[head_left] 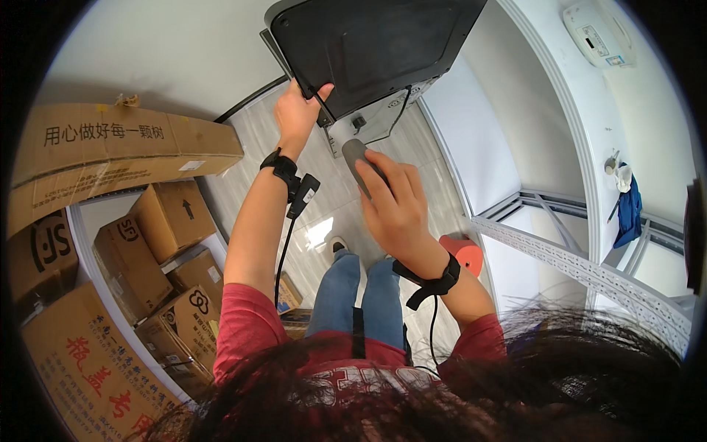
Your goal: The person uses a screwdriver to fasten screws on the back panel of a black electronic device mounted on a wall. They repeatedly insert and tighten screws at multiple locations, occasionally adjusting their grip and position to reach different screw holes.
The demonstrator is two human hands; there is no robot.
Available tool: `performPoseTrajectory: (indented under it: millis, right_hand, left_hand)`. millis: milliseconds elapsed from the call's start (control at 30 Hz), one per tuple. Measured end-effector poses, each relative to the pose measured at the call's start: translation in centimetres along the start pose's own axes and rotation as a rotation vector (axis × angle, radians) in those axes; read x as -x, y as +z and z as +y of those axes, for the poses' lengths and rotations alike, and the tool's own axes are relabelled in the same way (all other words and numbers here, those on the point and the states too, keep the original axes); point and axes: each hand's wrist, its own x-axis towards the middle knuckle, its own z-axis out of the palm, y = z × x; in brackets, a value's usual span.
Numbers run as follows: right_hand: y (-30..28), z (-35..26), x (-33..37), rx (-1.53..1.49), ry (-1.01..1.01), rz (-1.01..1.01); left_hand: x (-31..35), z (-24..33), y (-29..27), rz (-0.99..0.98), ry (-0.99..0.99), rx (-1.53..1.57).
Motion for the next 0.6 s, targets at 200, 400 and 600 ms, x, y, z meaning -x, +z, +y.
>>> performPoseTrajectory:
  millis: [200,400,600]
  right_hand:
    - [-0.2,0.1,0.8,-0.035,0.060,-0.065]
    - [-1.0,0.0,0.4,-0.008,0.023,-0.108]
    - [-0.4,0.3,1.0,0.001,0.060,-0.006]
  left_hand:
    - [0.0,-0.1,0.1,0.030,0.027,0.019]
    - [0.1,0.0,0.0,0.016,0.011,0.016]
    - [0.1,-0.6,0.4,0.036,0.020,0.012]
